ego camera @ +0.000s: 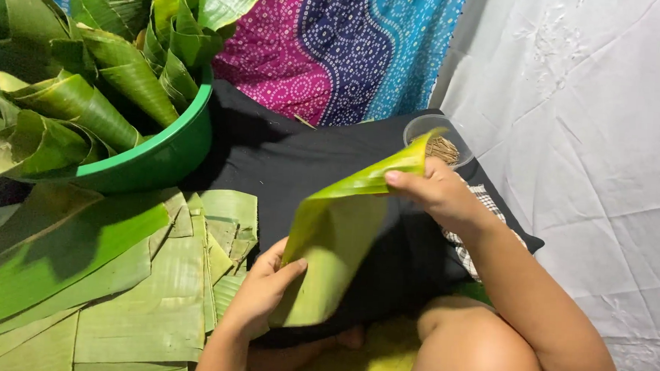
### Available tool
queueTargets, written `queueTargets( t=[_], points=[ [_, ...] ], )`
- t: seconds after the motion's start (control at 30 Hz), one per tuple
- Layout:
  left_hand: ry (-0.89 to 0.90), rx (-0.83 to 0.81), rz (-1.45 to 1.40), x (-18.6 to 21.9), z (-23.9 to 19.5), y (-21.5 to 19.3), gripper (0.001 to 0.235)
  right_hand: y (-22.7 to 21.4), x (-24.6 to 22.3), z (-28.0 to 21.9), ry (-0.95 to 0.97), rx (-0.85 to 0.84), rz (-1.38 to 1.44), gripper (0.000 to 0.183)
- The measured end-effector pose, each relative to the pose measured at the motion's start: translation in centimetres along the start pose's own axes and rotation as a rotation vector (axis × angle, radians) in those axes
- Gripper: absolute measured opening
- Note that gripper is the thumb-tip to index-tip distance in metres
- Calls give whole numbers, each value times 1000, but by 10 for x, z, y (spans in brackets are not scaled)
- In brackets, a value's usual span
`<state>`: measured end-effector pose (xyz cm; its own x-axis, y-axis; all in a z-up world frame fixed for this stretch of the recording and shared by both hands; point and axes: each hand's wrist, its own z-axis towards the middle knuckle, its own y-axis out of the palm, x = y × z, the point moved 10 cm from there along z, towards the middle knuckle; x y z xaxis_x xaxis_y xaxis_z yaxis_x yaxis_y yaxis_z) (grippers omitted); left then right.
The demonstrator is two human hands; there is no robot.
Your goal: Wiping banana leaves with a cloth and rolling them into cones, then securing them with small wooden pins.
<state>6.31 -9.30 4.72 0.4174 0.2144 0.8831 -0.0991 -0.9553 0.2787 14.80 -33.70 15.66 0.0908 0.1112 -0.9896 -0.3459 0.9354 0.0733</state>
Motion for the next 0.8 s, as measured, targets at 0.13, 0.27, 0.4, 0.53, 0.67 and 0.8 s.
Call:
queueTargets(
  t=[0.13, 0.27, 0.4, 0.53, 0.67, 0.8],
  points=[
    [-87, -160, -211, -13, -2, 7, 65, 35, 2, -3, -23, -66, -574, 32],
    [-35, -38, -264, -24, 12, -27, 76, 67, 37, -4, -172, -258, -981, 23],
    [48, -508, -886, -12, 14, -31, 68, 89, 49, -14, -505, -424, -1234, 27],
    [124, -671, -1270, 12, 12, -19, 82, 87, 76, -17, -315, -494, -1266, 28],
    [614, -145, -297, 49, -4, -3, 80, 81, 105, -23, -303, -575, -1075, 31],
    [1064, 104, 1391, 40, -27, 53, 126, 76, 124, -26, -287, -667, -835, 43]
  ],
)
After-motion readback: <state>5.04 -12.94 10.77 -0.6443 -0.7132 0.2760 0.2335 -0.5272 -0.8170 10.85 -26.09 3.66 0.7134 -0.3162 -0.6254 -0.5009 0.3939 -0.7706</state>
